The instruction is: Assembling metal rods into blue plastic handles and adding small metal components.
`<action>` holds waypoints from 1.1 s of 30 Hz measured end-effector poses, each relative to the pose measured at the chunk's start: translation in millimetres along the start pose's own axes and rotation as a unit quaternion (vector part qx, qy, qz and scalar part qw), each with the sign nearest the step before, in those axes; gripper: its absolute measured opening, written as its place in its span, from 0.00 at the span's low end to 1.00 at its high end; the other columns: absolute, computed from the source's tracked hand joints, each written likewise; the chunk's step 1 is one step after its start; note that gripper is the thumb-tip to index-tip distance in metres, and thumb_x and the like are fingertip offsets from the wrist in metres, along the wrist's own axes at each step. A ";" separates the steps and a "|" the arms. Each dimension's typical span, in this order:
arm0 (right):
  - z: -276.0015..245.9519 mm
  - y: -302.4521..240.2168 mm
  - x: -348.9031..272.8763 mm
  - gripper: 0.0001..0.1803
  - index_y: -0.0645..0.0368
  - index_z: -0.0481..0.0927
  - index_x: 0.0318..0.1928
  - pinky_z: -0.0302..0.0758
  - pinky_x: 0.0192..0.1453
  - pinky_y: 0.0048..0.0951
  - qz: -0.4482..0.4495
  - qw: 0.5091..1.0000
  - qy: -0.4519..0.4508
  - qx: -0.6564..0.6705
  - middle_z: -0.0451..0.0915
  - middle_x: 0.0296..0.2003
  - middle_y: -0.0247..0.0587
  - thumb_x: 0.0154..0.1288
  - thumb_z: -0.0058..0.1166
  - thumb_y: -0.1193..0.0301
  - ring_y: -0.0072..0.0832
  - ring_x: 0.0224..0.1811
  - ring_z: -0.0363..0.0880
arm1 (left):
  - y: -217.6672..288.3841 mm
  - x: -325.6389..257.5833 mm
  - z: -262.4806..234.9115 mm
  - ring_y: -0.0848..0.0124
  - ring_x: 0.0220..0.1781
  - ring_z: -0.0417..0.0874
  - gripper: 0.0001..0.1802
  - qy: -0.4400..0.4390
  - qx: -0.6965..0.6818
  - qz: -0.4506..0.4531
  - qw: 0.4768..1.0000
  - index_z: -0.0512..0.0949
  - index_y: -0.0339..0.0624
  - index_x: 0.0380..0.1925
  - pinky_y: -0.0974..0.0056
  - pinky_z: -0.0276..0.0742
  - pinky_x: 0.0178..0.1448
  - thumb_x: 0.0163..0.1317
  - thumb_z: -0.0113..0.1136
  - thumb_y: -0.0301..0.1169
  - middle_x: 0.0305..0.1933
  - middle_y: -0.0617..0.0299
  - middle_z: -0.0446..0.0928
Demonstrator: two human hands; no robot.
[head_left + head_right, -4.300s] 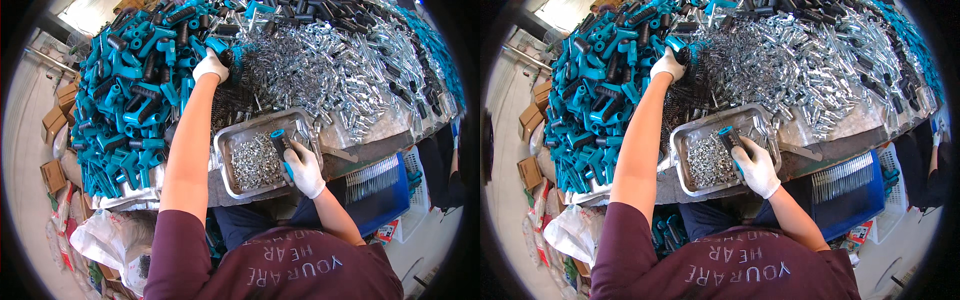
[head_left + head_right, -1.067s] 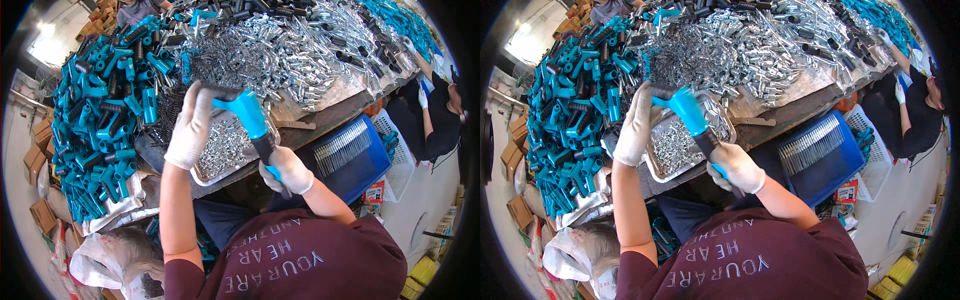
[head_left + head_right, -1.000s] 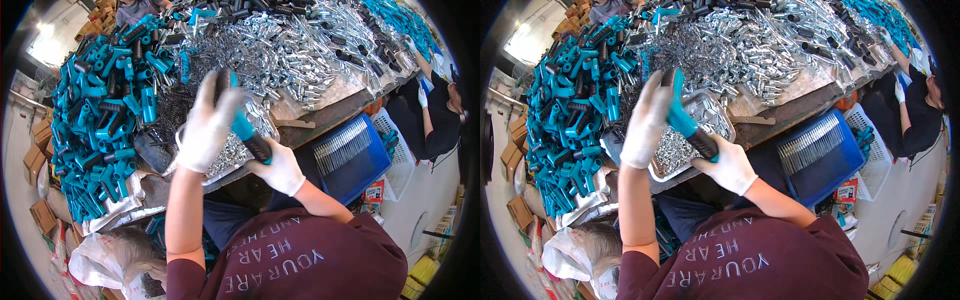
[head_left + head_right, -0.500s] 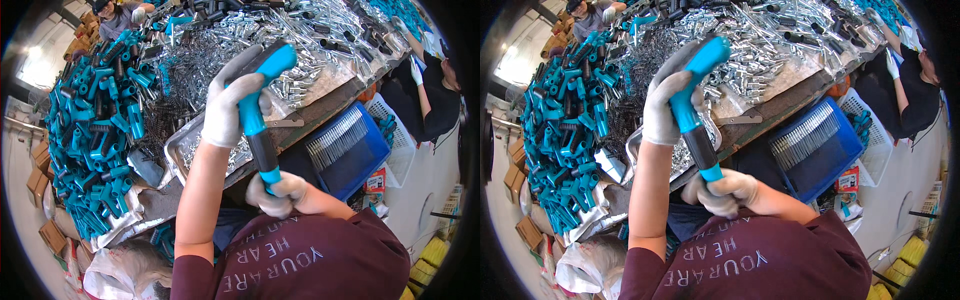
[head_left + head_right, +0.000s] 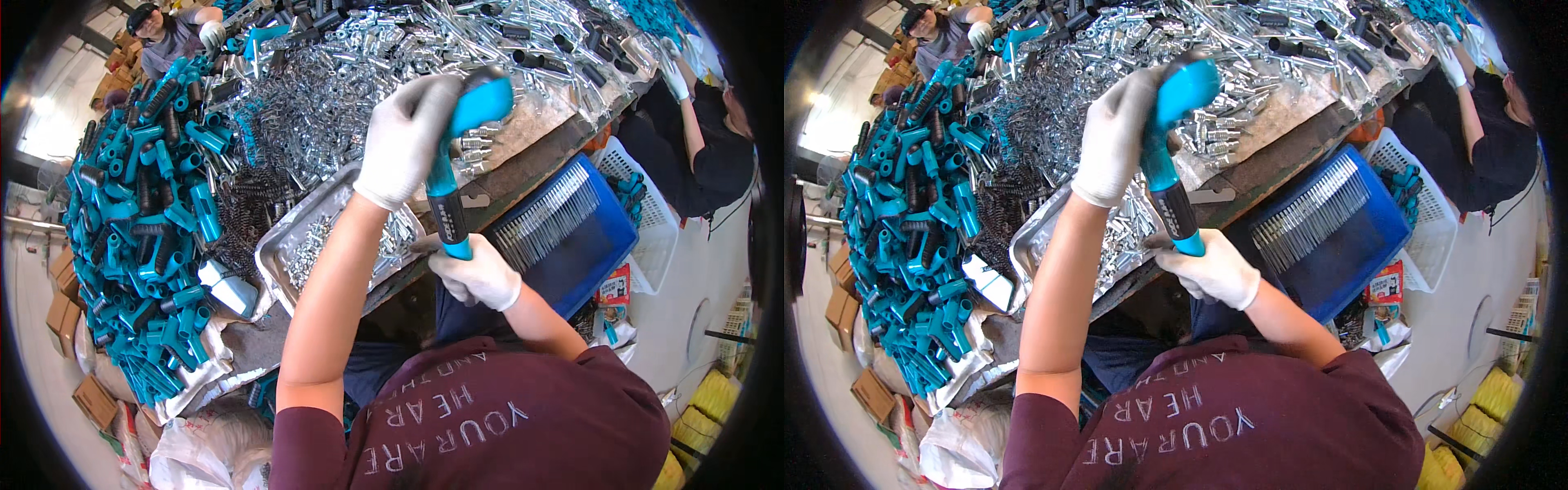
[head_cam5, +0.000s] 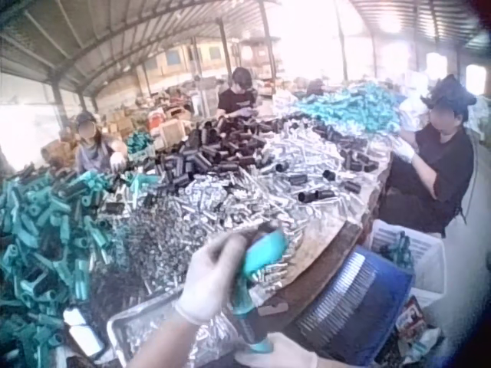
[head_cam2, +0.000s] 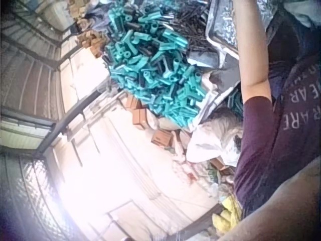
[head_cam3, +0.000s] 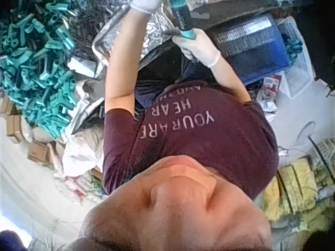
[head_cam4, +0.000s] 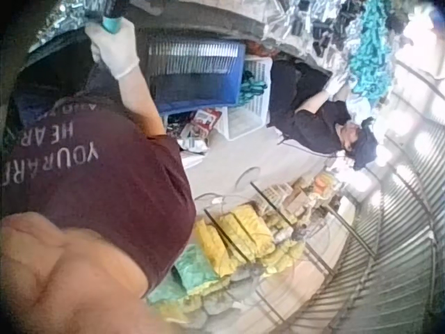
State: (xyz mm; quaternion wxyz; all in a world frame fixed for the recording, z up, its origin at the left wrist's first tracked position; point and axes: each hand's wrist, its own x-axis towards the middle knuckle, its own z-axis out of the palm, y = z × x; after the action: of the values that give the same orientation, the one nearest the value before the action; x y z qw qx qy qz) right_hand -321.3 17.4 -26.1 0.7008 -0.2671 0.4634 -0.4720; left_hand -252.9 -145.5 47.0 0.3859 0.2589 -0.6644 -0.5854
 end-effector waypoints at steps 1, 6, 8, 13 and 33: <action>0.0 2.3 -0.3 0.18 0.69 0.78 0.54 0.59 0.15 0.21 0.000 1.000 0.003 0.001 0.67 0.15 0.25 0.69 0.54 0.69 0.15 0.11 0.61 | 9.6 -4.7 7.9 0.80 0.26 0.77 0.19 0.009 0.038 -0.010 0.999 0.84 0.33 0.42 0.71 0.73 0.31 0.66 0.59 0.41 0.28 0.65 0.80; -3.3 34.4 -2.1 0.17 0.71 0.74 0.35 0.51 0.09 0.21 0.026 0.795 -0.431 0.426 0.58 0.11 0.26 0.67 0.59 0.65 0.14 0.08 0.53 | 2.8 1.1 5.2 0.79 0.24 0.75 0.29 -0.035 -0.046 -0.083 0.995 0.81 0.30 0.30 0.68 0.72 0.29 0.70 0.54 0.51 0.20 0.67 0.75; -11.2 32.7 0.3 0.18 0.72 0.74 0.35 0.50 0.09 0.21 0.032 0.822 -0.403 0.401 0.57 0.11 0.26 0.67 0.59 0.66 0.14 0.08 0.53 | -9.0 6.7 -1.4 0.74 0.26 0.78 0.29 -0.025 -0.011 -0.049 0.998 0.81 0.31 0.31 0.65 0.74 0.31 0.71 0.52 0.51 0.22 0.63 0.78; -51.4 11.0 -1.6 0.17 0.67 0.77 0.40 0.62 0.17 0.22 -0.198 0.874 -0.260 0.359 0.68 0.20 0.35 0.68 0.57 0.62 0.20 0.15 0.65 | -61.6 6.5 -27.1 0.63 0.43 0.83 0.08 -0.108 0.646 0.130 0.744 0.82 0.41 0.30 0.58 0.79 0.45 0.61 0.53 0.28 0.35 0.58 0.81; -19.1 21.0 12.4 0.22 0.71 0.73 0.55 0.83 0.52 0.33 -0.313 0.948 -0.001 0.062 0.82 0.48 0.55 0.68 0.56 0.66 0.37 0.49 0.84 | 17.5 -134.1 -65.1 0.50 0.41 0.82 0.12 -0.108 0.386 0.035 0.915 0.78 0.40 0.43 0.54 0.76 0.45 0.61 0.63 0.31 0.36 0.47 0.80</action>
State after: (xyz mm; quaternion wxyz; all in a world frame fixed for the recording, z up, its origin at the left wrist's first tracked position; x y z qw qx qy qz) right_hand -328.2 16.0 -56.3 0.5338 -0.3554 0.3256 -0.6948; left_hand -121.7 -73.3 37.1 0.2024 0.2998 -0.8849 -0.2936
